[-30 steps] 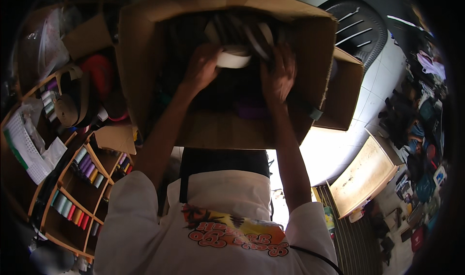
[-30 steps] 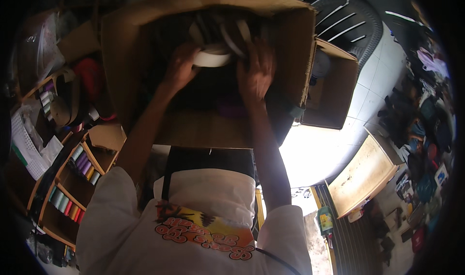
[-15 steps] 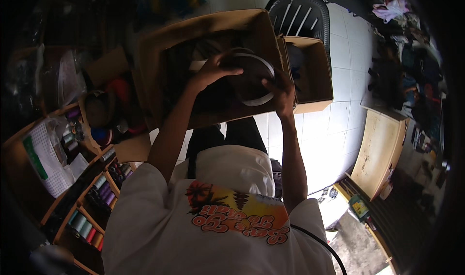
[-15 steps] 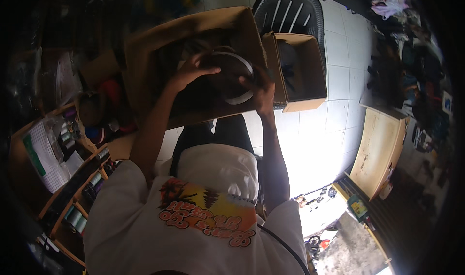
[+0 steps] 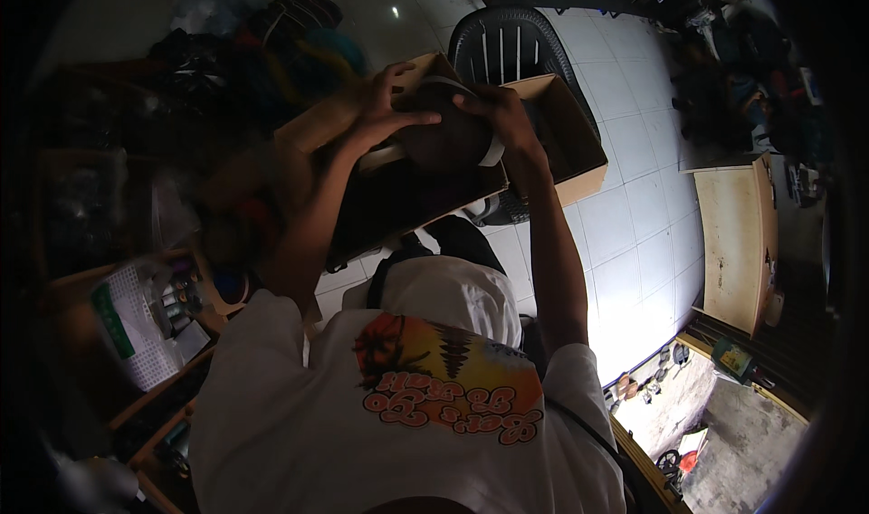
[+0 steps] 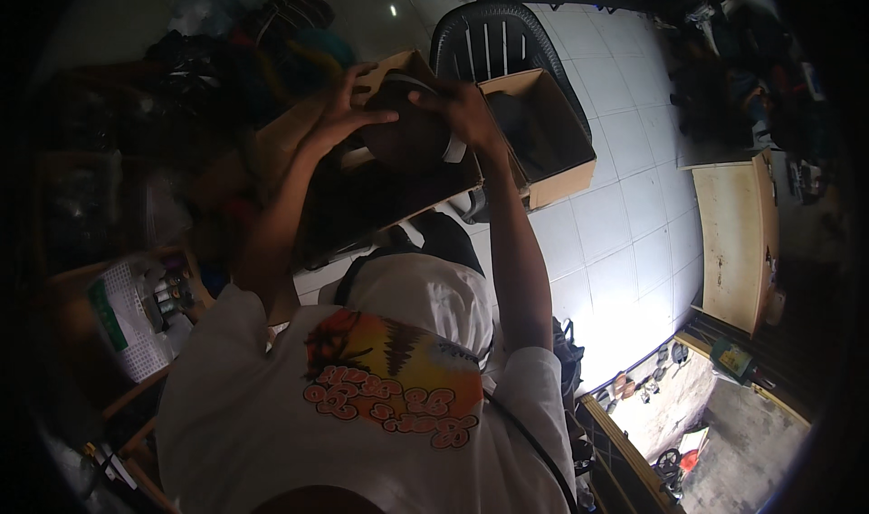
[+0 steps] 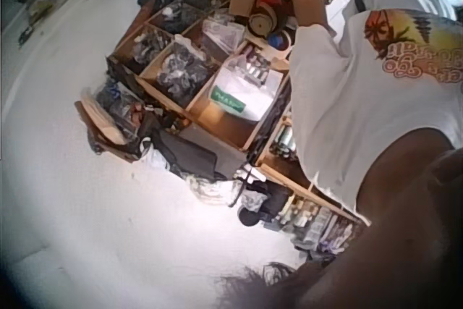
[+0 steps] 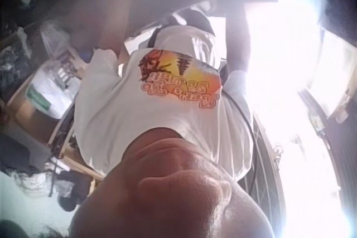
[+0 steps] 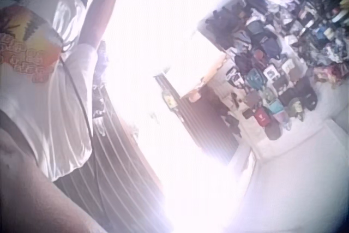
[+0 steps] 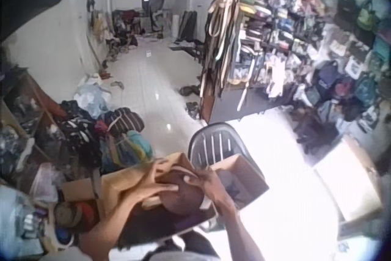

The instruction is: The person picks up several rolls of fabric tape from a box on a chair and places them onto a storage shelf with other fabric rolls.

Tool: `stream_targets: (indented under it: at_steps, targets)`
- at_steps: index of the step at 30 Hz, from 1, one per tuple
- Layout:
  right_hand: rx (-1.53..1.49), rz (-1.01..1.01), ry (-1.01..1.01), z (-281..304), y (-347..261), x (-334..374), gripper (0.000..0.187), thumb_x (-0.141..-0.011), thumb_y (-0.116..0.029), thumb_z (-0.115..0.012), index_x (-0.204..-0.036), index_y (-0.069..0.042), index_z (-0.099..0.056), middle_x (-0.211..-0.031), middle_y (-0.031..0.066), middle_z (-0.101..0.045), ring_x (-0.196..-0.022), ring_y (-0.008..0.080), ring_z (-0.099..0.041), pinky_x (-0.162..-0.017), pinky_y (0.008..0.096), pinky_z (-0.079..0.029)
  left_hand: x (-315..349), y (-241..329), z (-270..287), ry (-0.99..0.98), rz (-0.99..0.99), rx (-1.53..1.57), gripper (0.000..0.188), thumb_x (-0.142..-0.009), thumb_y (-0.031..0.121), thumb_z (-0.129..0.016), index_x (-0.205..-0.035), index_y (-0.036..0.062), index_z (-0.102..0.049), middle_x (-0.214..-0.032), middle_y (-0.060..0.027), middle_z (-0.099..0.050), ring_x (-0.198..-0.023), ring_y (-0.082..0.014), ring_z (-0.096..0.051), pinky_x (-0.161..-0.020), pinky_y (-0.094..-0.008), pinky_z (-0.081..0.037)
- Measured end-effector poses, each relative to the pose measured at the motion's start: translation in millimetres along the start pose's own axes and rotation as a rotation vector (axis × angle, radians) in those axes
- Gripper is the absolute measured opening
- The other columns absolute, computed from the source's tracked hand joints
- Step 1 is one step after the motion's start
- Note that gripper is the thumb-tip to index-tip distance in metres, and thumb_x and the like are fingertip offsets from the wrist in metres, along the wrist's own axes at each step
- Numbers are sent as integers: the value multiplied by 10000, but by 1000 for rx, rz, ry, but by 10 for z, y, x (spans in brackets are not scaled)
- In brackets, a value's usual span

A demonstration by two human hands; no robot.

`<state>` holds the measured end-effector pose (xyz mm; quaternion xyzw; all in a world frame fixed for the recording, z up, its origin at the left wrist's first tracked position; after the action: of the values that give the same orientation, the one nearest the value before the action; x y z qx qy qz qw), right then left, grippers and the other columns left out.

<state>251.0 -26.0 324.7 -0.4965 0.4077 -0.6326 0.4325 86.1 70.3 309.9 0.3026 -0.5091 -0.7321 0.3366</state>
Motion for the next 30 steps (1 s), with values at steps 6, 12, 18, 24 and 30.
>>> stream_targets:
  at_steps: [6, 12, 18, 24, 30]
  targets:
    - [-232, 133, 176, -236, 163, 122, 481, -825, -273, -682, -1132, 88, -596, -1004, 158, -652, -914, 185, -614, -818, 299, -463, 773, -366, -249, 54, 523, 712, 645, -722, 214, -821, -1240, -7, -508, -1187, -136, -573, -1109, -227, -546, -960, -344, -431]
    - [-244, 161, 8, -434, 267, 164, 412, -834, -263, -670, -1071, 71, -620, -947, 117, -645, -833, 159, -616, -756, 284, -476, 1073, -307, 411, 315, 366, 629, 558, -702, 145, -826, -1175, -15, -578, -1106, -112, -631, -1034, -203, -593, -915, -333, -464]
    - [-467, 255, 84, -755, 292, 134, 372, -836, -274, -614, -1007, 55, -647, -896, 83, -645, -785, 143, -609, -715, 278, -473, 1056, -424, 1082, 600, 297, 757, 556, -703, 158, -826, -1168, -15, -576, -1083, -119, -633, -947, -214, -637, -791, -321, -544]
    - [29, 577, 303, -480, -218, 417, 329, -891, -207, -475, -1094, 10, -616, -861, 127, -632, -761, 203, -606, -709, 322, -489, 873, 500, 1148, 478, 233, 422, 546, -710, 191, -823, -1147, -31, -582, -1056, -126, -638, -919, -226, -651, -753, -336, -566]
    - [566, 83, -34, -148, -533, 81, 576, -851, -530, -560, -1155, -43, -609, -925, 181, -685, -867, 356, -668, -764, 407, -517, 639, 1021, 1122, 339, 206, 291, 486, -720, 190, -818, -1117, -18, -628, -1061, -103, -658, -958, -179, -628, -870, -305, -481]
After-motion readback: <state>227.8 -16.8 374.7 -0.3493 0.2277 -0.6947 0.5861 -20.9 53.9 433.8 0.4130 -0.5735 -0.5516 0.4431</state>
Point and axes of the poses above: each hand's wrist, its own x-axis away from the middle knuckle, its own z-axis out of the back of the hand, y = z × x, the point moved 8 cm from there along -x, towards the middle knuckle
